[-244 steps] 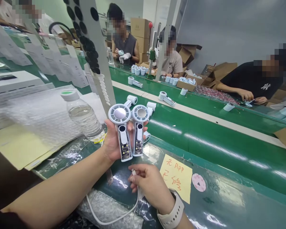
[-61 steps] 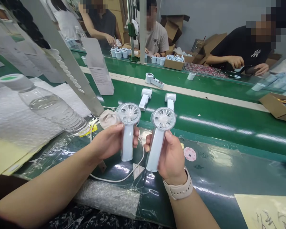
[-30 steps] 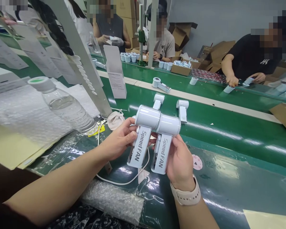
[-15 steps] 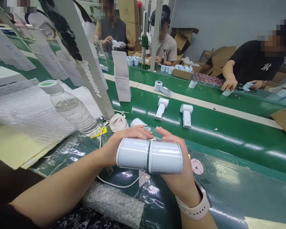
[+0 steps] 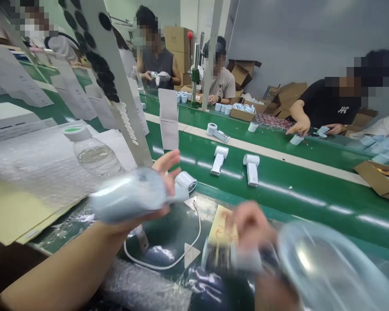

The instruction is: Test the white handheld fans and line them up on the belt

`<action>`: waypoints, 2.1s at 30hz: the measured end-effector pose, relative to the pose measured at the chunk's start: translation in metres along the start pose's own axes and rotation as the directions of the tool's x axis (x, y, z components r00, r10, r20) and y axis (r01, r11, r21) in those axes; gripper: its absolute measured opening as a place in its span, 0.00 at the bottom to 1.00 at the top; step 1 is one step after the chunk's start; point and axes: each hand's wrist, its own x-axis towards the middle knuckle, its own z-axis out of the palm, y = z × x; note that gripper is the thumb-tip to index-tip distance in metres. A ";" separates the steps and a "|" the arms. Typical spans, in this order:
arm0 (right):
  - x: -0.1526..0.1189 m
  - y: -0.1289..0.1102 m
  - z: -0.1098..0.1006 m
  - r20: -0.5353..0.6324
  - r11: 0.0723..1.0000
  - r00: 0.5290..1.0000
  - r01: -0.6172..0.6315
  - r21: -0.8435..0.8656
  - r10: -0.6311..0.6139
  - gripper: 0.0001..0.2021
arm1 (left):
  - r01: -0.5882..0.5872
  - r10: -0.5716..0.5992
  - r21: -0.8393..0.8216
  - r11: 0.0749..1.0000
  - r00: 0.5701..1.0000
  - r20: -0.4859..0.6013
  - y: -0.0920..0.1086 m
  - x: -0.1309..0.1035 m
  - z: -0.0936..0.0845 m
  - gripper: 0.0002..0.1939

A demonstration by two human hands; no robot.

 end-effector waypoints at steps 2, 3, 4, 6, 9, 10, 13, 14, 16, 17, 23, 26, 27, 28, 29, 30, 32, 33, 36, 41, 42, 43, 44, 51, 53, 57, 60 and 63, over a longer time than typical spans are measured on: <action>0.002 -0.004 0.007 -0.036 0.995 0.994 0.103 -0.011 -0.103 0.08 | 0.015 -0.021 -0.069 0.997 0.997 -0.078 -0.001 0.003 0.007 0.13; 0.003 -0.006 0.011 -0.059 0.986 0.984 0.165 -0.025 -0.166 0.09 | 0.000 -0.007 -0.071 0.997 0.996 -0.090 -0.002 0.004 0.010 0.12; 0.002 -0.008 0.014 -0.066 0.975 0.973 0.217 -0.044 -0.220 0.09 | -0.021 0.016 -0.058 0.998 0.996 -0.087 -0.002 0.004 0.012 0.11; 0.000 -0.012 0.019 -0.051 0.966 0.965 0.254 -0.054 -0.257 0.07 | -0.086 0.087 0.017 0.996 0.993 -0.074 -0.001 0.002 0.013 0.09; -0.005 -0.014 0.023 -0.056 0.978 0.977 0.207 0.009 -0.206 0.06 | -0.184 0.187 0.071 0.980 0.982 -0.039 0.002 0.001 0.006 0.08; -0.005 -0.013 0.024 -0.052 0.980 0.981 0.189 0.057 -0.186 0.06 | -0.212 0.215 0.069 0.975 0.976 -0.040 0.002 0.001 0.003 0.08; -0.001 -0.005 0.025 -0.024 0.977 0.998 0.066 0.205 -0.063 0.10 | -0.243 0.249 0.097 0.965 0.967 -0.050 -0.003 0.004 -0.002 0.11; 0.002 0.000 0.026 -0.029 0.967 0.999 -0.022 0.252 0.030 0.12 | -0.207 0.210 0.078 0.975 0.977 -0.042 -0.007 0.004 -0.002 0.14; 0.009 0.012 0.027 -0.078 0.921 0.964 -0.218 0.323 0.256 0.17 | -0.031 0.031 -0.022 0.999 0.999 0.022 -0.014 0.005 0.003 0.20; 0.012 0.018 0.028 -0.105 0.888 0.929 -0.300 0.349 0.356 0.19 | 0.096 -0.091 -0.091 0.991 0.994 0.057 -0.019 0.004 0.006 0.23; 0.005 0.043 0.048 -0.129 0.926 0.932 -0.307 0.220 0.340 0.29 | 0.155 -0.185 -0.200 0.967 0.972 -0.144 -0.044 0.002 0.026 0.36; -0.008 0.047 0.065 0.059 0.958 0.969 -0.245 0.149 0.238 0.47 | 0.109 -0.141 -0.172 0.979 0.973 -0.182 -0.053 -0.001 0.033 0.42; -0.012 0.048 0.071 0.129 0.962 0.965 -0.244 0.119 0.228 0.54 | 0.112 -0.147 -0.167 0.979 0.966 -0.211 -0.055 -0.002 0.035 0.42; -0.015 0.048 0.076 0.179 0.965 0.955 -0.252 0.079 0.235 0.60 | 0.125 -0.166 -0.170 0.977 0.955 -0.247 -0.056 -0.003 0.037 0.43; -0.017 0.048 0.081 0.202 0.963 0.945 -0.267 0.025 0.257 0.65 | 0.150 -0.199 -0.184 0.972 0.936 -0.290 -0.056 -0.003 0.039 0.43; -0.018 0.047 0.086 0.195 0.958 0.938 -0.286 -0.032 0.287 0.69 | 0.177 -0.240 -0.205 0.963 0.909 -0.342 -0.056 -0.002 0.041 0.43; -0.018 0.043 0.094 0.135 0.935 0.928 -0.334 -0.119 0.348 0.72 | 0.229 -0.325 -0.253 0.940 0.827 -0.459 -0.052 0.001 0.046 0.41; -0.017 0.041 0.097 0.106 0.924 0.923 -0.354 -0.143 0.370 0.73 | 0.245 -0.353 -0.269 0.931 0.785 -0.509 -0.049 0.004 0.048 0.39; -0.010 0.032 0.099 0.081 0.898 0.907 -0.392 -0.202 0.414 0.75 | 0.259 -0.365 -0.259 0.930 0.722 -0.587 -0.043 0.011 0.053 0.34; 0.010 0.013 0.055 0.196 0.806 0.909 -0.207 -0.554 0.367 0.67 | 0.408 -0.422 -0.136 0.903 0.782 -0.458 -0.053 0.014 0.044 0.42; 0.013 0.009 0.037 0.207 0.744 0.919 -0.124 -0.656 0.336 0.63 | 0.446 -0.442 -0.083 0.891 0.810 -0.385 -0.057 0.014 0.039 0.42; 0.015 0.004 0.017 0.187 0.659 0.935 -0.062 -0.749 0.301 0.59 | 0.471 -0.453 -0.023 0.882 0.832 -0.320 -0.061 0.013 0.033 0.41; 0.015 0.001 -0.005 0.130 0.577 0.956 -0.048 -0.816 0.262 0.56 | 0.486 -0.459 0.038 0.873 0.847 -0.267 -0.065 0.013 0.028 0.39; 0.004 -0.024 -0.196 -0.533 0.188 0.839 -0.545 -0.817 0.112 0.46 | 0.400 -0.327 0.246 0.883 0.900 -0.287 -0.093 0.015 0.002 0.27; 0.000 -0.036 -0.239 -0.626 0.123 0.776 -0.630 -0.767 0.070 0.47 | 0.357 -0.284 0.277 0.892 0.920 -0.271 -0.098 0.015 -0.001 0.24; -0.004 -0.045 -0.288 -0.738 0.019 0.675 -0.738 -0.675 0.008 0.46 | 0.376 -0.314 0.313 0.872 0.921 -0.231 -0.097 0.015 -0.001 0.20; -0.006 -0.039 -0.299 -0.804 -0.054 0.589 -0.808 -0.587 -0.085 0.42 | 0.354 -0.270 0.304 0.885 0.919 -0.286 -0.095 0.012 0.006 0.18; -0.010 -0.031 -0.299 -0.820 -0.092 0.533 -0.845 -0.526 -0.206 0.35 | 0.310 -0.201 0.319 0.896 0.922 -0.332 -0.099 0.009 0.011 0.16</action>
